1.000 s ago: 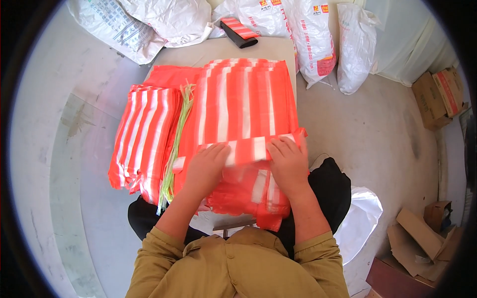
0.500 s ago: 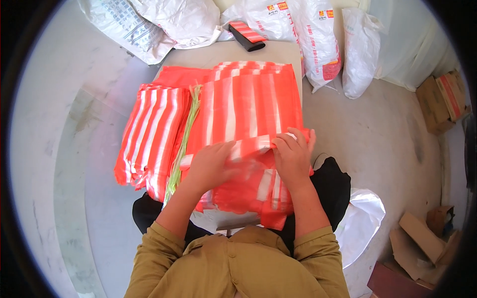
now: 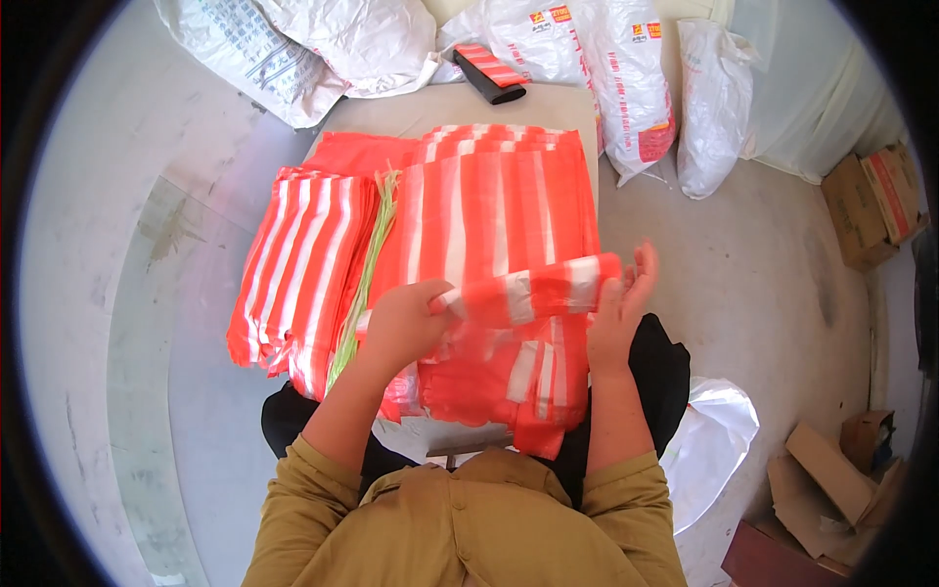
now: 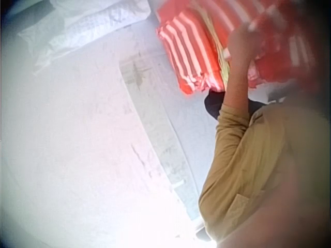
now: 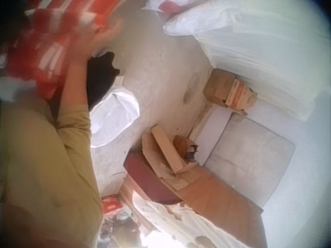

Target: The person ties bundles of red and white striped plastic bags with green plastic ties and places them into a large white bag.

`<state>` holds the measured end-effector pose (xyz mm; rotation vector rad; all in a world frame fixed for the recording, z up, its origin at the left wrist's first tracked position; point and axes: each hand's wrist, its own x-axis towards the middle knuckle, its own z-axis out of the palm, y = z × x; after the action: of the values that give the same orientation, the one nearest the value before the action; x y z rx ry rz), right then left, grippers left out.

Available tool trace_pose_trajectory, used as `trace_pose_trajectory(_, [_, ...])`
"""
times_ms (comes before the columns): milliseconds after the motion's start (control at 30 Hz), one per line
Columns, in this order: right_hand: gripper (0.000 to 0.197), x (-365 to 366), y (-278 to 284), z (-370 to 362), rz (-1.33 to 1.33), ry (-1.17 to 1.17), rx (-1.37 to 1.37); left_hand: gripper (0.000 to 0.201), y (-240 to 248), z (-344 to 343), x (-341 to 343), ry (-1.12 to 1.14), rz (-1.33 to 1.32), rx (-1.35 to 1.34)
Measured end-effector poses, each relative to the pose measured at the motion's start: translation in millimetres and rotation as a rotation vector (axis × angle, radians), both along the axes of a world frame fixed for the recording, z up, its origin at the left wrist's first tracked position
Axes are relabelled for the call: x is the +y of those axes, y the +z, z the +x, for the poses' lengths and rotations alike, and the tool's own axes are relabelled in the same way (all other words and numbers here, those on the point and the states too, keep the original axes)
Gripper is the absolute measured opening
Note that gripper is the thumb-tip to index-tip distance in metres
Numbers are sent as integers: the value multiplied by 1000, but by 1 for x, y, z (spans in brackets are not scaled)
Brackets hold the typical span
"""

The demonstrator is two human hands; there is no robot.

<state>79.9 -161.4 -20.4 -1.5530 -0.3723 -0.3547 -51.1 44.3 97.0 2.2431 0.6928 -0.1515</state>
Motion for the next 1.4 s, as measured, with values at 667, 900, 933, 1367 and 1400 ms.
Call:
trace_pose_trajectory(667, [68, 1, -3, -1, -20, 475, 468, 104, -129, -42, -61, 98, -700, -208])
trace_pose_trajectory(900, [56, 9, 12, -23, -853, 551, -419, 106, -120, -58, -68, 97, -759, -273])
trace_pose_trajectory(933, [55, 10, 8, -25, -920, 568, -393, 105, -124, -59, -68, 73, -749, -272])
trace_pose_trajectory(1367, [59, -3, 9, -17, -465, 445, 66, 62, -98, -62, -74, 101, -1015, -228])
trace_pose_trajectory(1400, [59, -5, 11, -17, -465, 449, 66, 62, -97, -61, -74, 105, -1014, -230])
